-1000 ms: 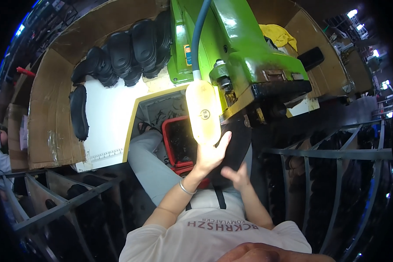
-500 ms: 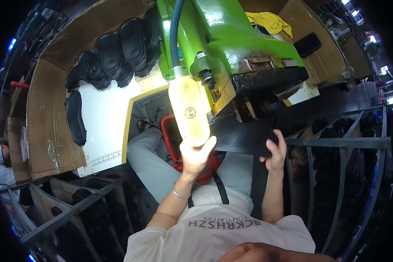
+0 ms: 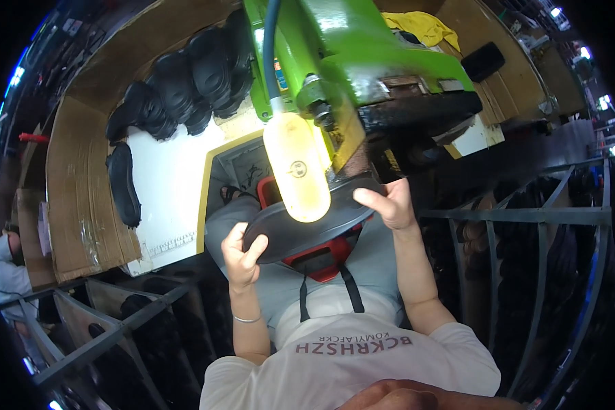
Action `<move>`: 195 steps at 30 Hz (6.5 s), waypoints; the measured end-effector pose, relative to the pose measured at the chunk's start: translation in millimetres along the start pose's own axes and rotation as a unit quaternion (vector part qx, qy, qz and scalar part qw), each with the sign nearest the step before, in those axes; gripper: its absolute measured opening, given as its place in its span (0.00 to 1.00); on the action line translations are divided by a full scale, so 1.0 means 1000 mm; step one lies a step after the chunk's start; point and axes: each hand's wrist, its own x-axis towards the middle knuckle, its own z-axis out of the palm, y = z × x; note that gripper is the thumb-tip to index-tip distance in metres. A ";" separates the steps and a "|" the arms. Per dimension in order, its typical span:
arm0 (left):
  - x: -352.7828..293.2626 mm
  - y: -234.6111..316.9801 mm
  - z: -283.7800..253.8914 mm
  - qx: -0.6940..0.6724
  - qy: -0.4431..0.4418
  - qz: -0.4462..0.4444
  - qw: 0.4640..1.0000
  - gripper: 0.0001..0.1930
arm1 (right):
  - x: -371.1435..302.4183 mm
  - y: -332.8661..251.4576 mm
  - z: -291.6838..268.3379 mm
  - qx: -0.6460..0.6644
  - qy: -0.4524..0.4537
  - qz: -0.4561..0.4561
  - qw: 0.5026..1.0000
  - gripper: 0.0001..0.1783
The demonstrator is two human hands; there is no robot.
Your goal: Operating a shoe manufacturing machine to process shoe soles and components.
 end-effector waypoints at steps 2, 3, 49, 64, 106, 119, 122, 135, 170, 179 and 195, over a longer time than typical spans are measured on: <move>-0.003 -0.006 -0.012 0.030 -0.045 -0.047 0.997 0.09 | 0.009 -0.004 0.015 0.017 -0.013 -0.012 1.000 0.32; -0.006 -0.011 -0.011 0.053 -0.049 -0.075 0.995 0.08 | 0.011 0.000 0.017 0.013 -0.006 -0.005 1.000 0.35; 0.015 -0.023 0.075 -0.144 -0.107 -0.069 0.981 0.32 | -0.105 0.085 -0.012 0.128 0.036 0.223 0.966 0.24; 0.024 -0.009 0.137 -0.022 -0.073 -0.021 0.997 0.08 | -0.154 0.058 0.011 0.222 0.159 0.208 0.939 0.39; 0.031 -0.018 0.108 0.162 -0.080 0.015 0.983 0.09 | -0.050 0.026 0.039 0.004 0.142 0.049 0.989 0.28; 0.015 -0.030 0.122 0.000 -0.072 -0.014 0.997 0.16 | -0.120 -0.004 -0.045 0.056 0.333 0.035 0.940 0.17; 0.030 -0.020 0.126 0.039 -0.054 0.038 0.997 0.12 | -0.078 -0.021 -0.058 -0.003 0.333 -0.016 0.943 0.14; 0.047 0.036 0.026 0.090 -0.039 0.043 0.994 0.14 | 0.007 -0.012 0.003 -0.052 0.106 -0.056 0.991 0.17; 0.012 -0.021 0.108 0.059 -0.002 0.075 0.995 0.07 | -0.006 0.029 0.030 -0.044 0.118 -0.079 0.989 0.19; 0.034 -0.014 0.125 0.154 -0.081 0.089 0.981 0.10 | -0.116 0.100 0.026 0.054 0.029 0.186 0.981 0.33; 0.033 0.003 0.084 0.038 -0.069 0.056 0.995 0.22 | -0.033 -0.006 -0.039 0.041 0.312 -0.062 0.947 0.13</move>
